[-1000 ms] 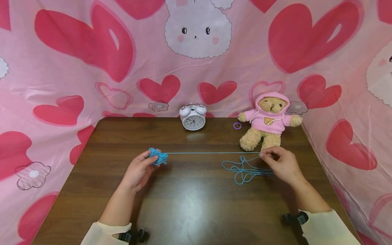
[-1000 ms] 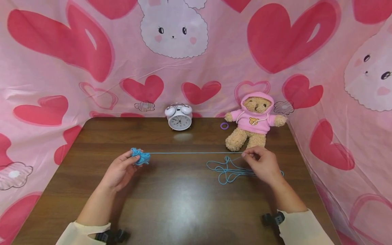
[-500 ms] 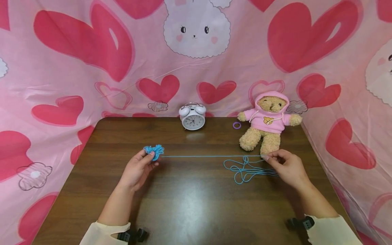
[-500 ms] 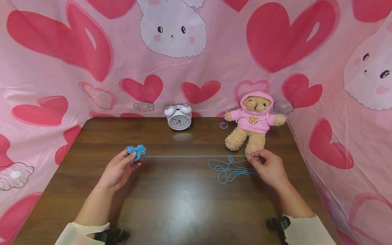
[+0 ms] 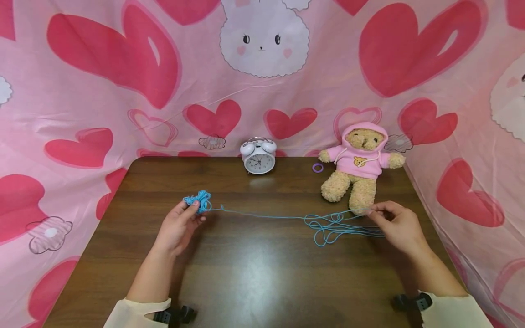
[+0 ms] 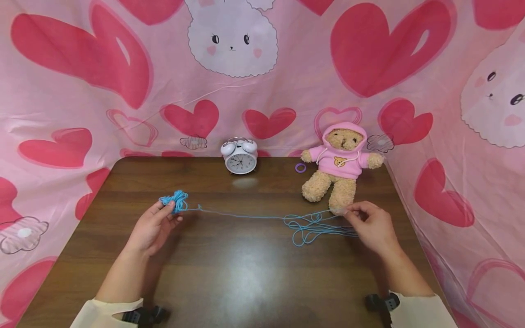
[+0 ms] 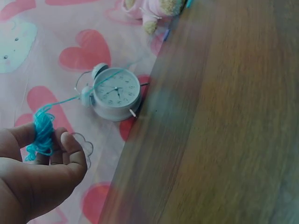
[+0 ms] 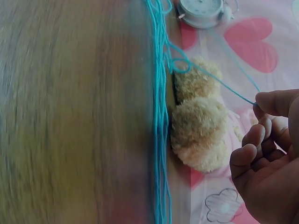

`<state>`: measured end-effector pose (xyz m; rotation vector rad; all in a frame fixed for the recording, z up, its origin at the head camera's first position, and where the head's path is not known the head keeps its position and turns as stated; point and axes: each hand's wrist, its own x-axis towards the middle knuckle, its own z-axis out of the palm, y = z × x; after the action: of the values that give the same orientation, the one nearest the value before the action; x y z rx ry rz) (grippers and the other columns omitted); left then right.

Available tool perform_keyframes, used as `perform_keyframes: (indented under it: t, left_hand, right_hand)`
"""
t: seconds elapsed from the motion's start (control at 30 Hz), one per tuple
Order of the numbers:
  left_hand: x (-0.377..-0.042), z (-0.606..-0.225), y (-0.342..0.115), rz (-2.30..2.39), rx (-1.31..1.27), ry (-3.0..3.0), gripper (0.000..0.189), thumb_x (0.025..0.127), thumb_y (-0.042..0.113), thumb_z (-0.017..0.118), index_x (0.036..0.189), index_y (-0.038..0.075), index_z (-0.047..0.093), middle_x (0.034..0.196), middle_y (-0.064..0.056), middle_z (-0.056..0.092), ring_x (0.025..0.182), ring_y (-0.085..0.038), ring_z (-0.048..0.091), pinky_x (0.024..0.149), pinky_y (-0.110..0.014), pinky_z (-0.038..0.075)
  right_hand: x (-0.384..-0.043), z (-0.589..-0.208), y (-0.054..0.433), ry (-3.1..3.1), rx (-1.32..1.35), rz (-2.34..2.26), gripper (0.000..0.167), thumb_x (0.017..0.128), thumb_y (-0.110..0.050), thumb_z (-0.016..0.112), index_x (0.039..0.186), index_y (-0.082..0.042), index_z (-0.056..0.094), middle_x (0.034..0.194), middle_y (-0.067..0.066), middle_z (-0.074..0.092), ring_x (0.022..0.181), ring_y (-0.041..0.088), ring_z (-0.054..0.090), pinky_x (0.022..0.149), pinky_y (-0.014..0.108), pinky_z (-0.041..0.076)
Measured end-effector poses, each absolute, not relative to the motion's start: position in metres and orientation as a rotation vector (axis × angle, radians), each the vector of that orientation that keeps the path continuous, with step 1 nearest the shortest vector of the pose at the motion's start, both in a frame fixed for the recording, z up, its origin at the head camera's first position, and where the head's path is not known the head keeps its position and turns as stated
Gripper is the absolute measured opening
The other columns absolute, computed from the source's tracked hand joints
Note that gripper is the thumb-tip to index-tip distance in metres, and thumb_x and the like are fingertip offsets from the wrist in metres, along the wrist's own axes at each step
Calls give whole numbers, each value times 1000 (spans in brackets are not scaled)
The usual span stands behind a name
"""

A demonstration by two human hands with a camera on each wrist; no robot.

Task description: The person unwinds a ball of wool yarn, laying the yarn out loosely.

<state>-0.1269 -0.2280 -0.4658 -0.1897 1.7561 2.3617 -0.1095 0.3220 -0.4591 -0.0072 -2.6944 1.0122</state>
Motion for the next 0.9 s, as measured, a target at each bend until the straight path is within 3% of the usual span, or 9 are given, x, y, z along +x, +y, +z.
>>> perform_keyframes:
  t: [0.9]
  left_hand:
    - [-117, -465, -268, 2485, -76, 1700, 17, 110, 19, 52, 120, 12, 65, 104, 2, 71, 97, -14, 65, 88, -28, 53]
  right_hand:
    - [-79, -460, 396, -2743, -217, 1008, 26, 98, -27, 72, 101, -2, 74, 72, -18, 65, 67, 0, 49, 55, 21, 40]
